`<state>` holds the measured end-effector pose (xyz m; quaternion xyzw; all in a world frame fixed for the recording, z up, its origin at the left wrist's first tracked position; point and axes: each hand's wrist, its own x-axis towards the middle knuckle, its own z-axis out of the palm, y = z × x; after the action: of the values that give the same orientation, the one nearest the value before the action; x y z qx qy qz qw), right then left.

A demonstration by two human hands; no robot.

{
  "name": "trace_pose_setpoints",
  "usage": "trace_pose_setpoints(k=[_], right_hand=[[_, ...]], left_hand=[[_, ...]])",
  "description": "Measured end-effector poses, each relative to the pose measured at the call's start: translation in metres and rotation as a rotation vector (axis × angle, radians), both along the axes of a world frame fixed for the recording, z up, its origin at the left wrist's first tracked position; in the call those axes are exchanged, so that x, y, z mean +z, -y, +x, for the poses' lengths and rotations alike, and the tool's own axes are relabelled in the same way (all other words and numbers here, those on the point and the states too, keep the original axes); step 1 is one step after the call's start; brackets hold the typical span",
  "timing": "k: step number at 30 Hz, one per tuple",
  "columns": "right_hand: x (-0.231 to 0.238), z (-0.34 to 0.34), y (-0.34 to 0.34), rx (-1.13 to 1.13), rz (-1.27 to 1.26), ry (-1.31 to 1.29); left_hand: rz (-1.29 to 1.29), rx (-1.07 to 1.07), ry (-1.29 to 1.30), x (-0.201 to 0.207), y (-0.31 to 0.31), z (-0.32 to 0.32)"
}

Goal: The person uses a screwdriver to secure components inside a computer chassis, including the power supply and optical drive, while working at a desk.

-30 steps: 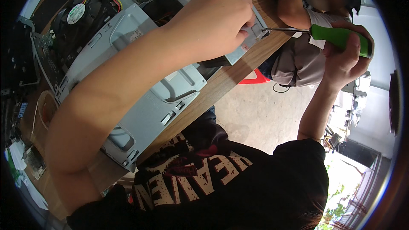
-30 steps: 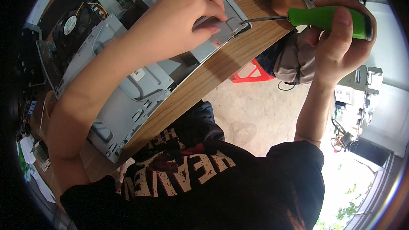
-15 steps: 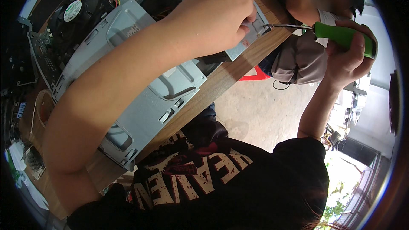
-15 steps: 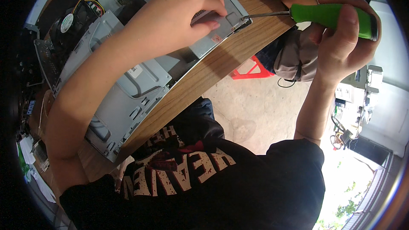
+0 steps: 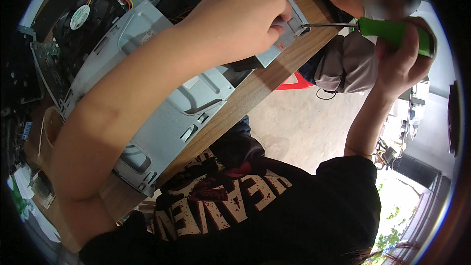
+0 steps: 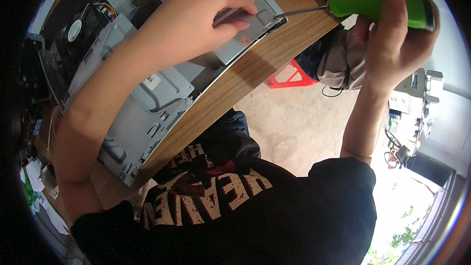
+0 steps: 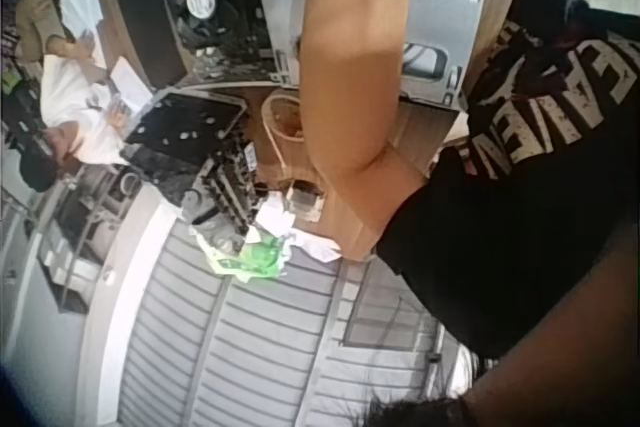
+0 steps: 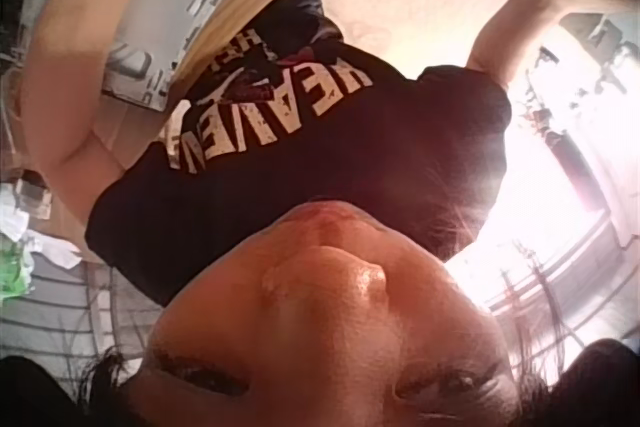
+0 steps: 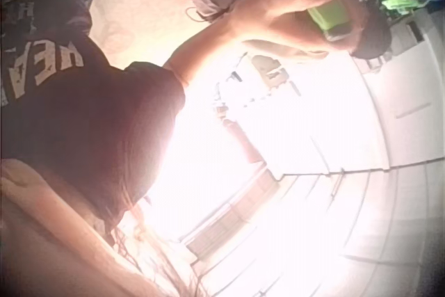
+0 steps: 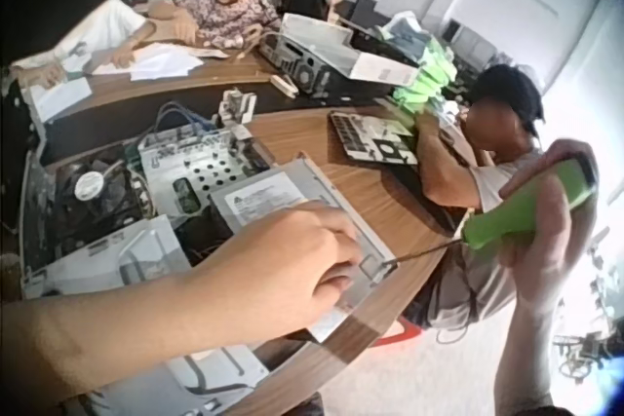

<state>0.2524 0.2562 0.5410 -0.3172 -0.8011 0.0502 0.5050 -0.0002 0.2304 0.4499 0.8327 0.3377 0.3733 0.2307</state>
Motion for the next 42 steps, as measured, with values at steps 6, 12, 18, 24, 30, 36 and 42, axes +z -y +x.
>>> trace_pose_setpoints(k=[6, 12, 18, 24, 30, 36, 42], right_hand=[[0.005, -0.020, -0.009, -0.070, 0.224, 0.099], [0.009, -0.042, -0.011, -0.026, 0.219, 0.145], [0.008, -0.056, -0.012, 0.193, 0.180, 0.128], [0.051, -0.059, 0.031, 0.090, 0.005, 0.434], [0.072, -0.055, 0.040, 0.088, -0.173, 0.456], [0.052, -0.035, 0.002, 0.225, 0.002, 0.276], [0.062, -0.033, 0.008, 0.173, 0.226, 0.474]], left_hand=[[0.001, -0.002, 0.044, 0.004, 0.002, 0.001], [0.112, 0.045, -0.003, 0.002, 0.001, 0.005], [0.035, 0.087, 0.114, 0.006, 0.001, 0.011], [-0.258, -0.062, 0.346, 0.052, 0.000, 0.028], [-0.315, -0.020, 0.451, 0.044, -0.008, 0.040], [0.064, 0.040, 0.295, 0.056, 0.000, 0.050], [-0.356, -0.054, 0.424, 0.073, -0.009, 0.048]])
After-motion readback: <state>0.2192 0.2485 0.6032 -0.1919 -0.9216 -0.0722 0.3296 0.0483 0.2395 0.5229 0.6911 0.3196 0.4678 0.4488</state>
